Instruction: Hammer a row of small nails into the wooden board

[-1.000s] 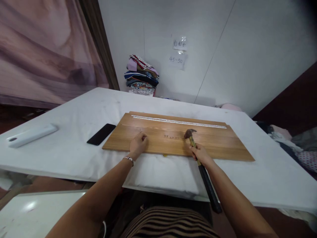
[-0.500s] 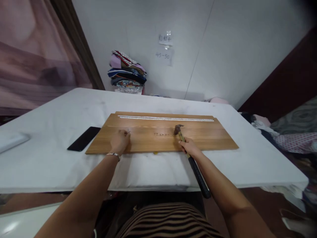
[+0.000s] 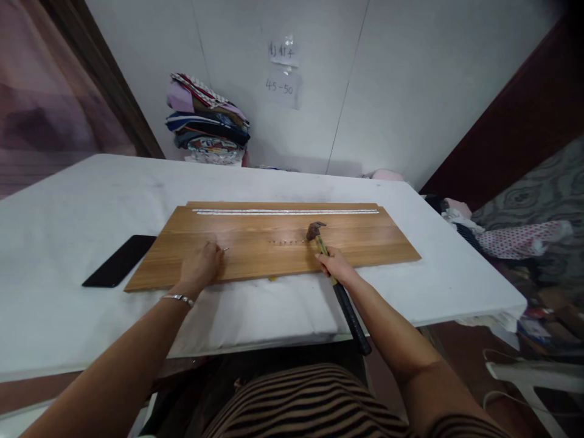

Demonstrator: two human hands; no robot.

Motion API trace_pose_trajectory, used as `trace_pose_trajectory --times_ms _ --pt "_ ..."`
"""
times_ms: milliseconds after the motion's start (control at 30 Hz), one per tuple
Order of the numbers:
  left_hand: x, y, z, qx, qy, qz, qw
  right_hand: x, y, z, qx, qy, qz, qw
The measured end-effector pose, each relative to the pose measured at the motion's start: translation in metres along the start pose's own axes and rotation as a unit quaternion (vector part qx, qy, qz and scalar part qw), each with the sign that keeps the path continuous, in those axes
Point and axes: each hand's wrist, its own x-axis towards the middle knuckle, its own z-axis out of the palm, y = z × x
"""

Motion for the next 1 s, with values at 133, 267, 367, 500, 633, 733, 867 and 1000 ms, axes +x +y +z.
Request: trace_pose_trajectory --times_ms 133,267,367,500,633,733,867,1000 --pt "-0.003 -0.002 0.006 0.007 0.000 0.021 1.000 -0.002 0.000 0.000 -0.013 -0.007 0.001 1.000" --pt "-0.006 0.001 0.010 0.025 -0.008 0.016 1.000 -0.004 -0.001 -0.001 -0.015 -0.011 -0.005 1.000" --pt "-0.010 0.005 0.008 0.031 -0.015 0.031 0.999 -0.005 -0.002 -0.002 -0.011 -0.009 -0.009 1.000" --pt "-0.013 0.009 0.005 0.013 -0.020 0.040 0.999 -0.004 0.000 -0.002 -0.017 -0.017 -0.001 1.000" --pt "-0.013 0.009 0.006 -0.013 -0.008 0.044 0.999 -0.004 0.004 -0.001 -0.009 -0.012 -0.006 1.000" --pt "-0.013 0.009 0.007 -0.018 -0.006 0.039 0.999 -0.005 0.003 -0.003 0.010 -0.008 -0.013 1.000" --pt "-0.012 0.018 0.007 -0.080 -0.003 0.035 0.996 -0.001 0.003 -0.012 0.049 0.000 -0.008 0.999" --pt "-0.008 0.047 0.004 -0.163 -0.005 0.050 0.985 0.007 0.008 -0.026 0.123 0.005 0.027 0.992"
